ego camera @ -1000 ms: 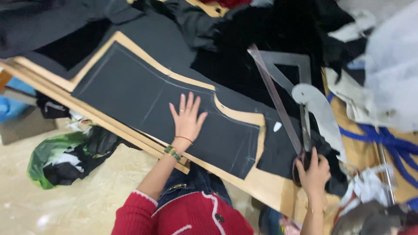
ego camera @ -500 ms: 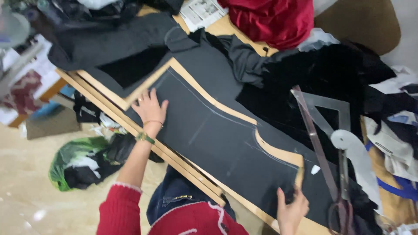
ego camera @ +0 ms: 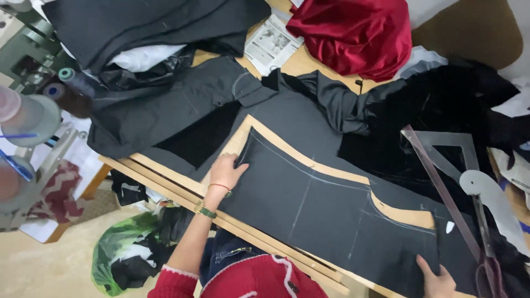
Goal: The person cuts a large piece of black fabric along marked lines using shears. They then fold the cut fabric piece and trim additional edges to refine the shape.
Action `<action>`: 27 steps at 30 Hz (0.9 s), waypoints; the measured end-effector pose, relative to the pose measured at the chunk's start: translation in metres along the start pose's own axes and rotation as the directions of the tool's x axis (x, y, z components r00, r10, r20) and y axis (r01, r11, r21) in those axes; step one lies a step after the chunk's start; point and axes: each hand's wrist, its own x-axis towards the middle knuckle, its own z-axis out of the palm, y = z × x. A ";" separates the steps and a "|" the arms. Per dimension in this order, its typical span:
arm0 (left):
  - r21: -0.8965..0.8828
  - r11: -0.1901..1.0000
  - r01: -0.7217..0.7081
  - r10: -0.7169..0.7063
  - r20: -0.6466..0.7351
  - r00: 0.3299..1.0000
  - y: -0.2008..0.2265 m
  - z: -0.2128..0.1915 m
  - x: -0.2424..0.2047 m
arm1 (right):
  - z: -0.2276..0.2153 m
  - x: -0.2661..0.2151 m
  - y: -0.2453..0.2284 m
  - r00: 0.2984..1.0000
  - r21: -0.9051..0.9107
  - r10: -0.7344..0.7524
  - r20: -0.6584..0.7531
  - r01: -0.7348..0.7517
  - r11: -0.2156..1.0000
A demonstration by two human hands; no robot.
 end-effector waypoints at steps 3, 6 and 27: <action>-0.140 0.975 -0.175 0.165 -0.078 0.983 0.000 0.001 -0.002 | -0.010 0.006 0.005 0.999 -0.030 -0.052 0.016 0.052 0.998; -0.222 0.960 -0.172 0.153 -0.098 0.983 0.002 -0.007 -0.010 | -0.015 0.028 0.010 0.882 -0.206 -0.455 -0.124 0.425 0.881; -0.102 0.993 -0.066 -0.050 -0.841 0.538 -0.215 -0.271 -0.014 | 0.038 -0.253 -0.607 0.119 0.444 -0.992 -0.034 0.891 0.092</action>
